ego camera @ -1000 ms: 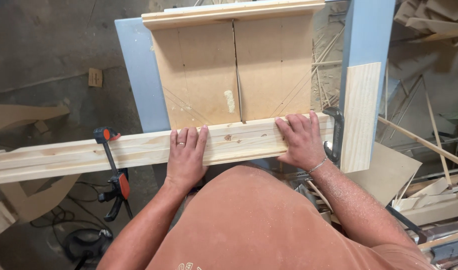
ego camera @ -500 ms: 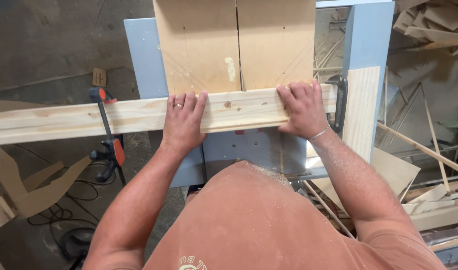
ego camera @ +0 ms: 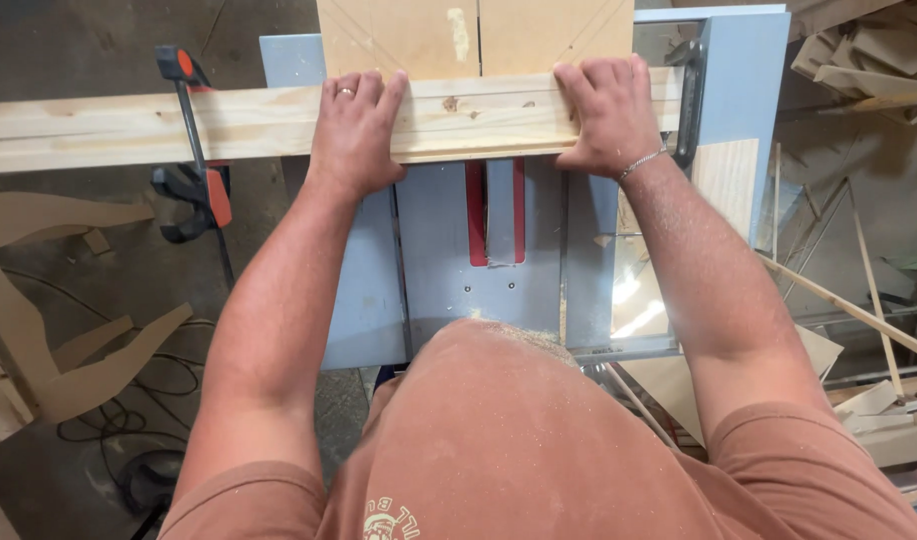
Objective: Using a table saw to cut notches in wooden boards and assembling them into a frame
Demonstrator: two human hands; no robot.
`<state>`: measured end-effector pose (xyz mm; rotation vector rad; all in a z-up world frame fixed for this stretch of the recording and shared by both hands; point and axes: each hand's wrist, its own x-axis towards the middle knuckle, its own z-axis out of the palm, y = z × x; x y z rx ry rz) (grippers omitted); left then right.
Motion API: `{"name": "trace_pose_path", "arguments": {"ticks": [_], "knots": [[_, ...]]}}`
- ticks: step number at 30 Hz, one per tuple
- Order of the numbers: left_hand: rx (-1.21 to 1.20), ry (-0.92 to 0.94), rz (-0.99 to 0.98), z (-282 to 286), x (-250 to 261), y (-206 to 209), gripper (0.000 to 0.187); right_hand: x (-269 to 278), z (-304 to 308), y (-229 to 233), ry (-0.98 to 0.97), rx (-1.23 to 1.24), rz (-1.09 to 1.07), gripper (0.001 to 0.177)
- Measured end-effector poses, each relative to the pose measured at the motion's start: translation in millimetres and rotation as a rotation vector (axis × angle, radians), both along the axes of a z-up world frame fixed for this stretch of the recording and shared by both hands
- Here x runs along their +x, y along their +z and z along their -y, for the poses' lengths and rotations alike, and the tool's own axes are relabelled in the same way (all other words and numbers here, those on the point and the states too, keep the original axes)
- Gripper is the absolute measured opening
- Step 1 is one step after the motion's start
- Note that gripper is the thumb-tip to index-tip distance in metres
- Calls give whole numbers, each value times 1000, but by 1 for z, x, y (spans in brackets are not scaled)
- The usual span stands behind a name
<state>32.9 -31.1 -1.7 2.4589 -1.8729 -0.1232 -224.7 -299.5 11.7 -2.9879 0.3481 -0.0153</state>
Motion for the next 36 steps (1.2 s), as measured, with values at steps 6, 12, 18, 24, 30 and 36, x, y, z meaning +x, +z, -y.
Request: {"name": "trace_pose_path", "arguments": {"ticks": [6,12,18,24,30,36], "knots": [[2,1,16,-7,-10,2,116,-10,-6,-3,12,-31,30,94],[-141,-11,-36,-49,-53,9,114,-61,-37,-42,-22,-34,135,111],[-143,7,-111,-99,-108,24,110,-119,-97,-30,-52,-7,35,118],[-66,0,-144,-136,-141,20,106,-151,-139,-12,-91,31,-7,112],[391,-32,-331,-154,-79,67,115,-151,-143,-6,-99,67,-16,110],[413,-34,-89,-190,-73,43,109,-152,-142,-5,-108,80,-27,107]]}}
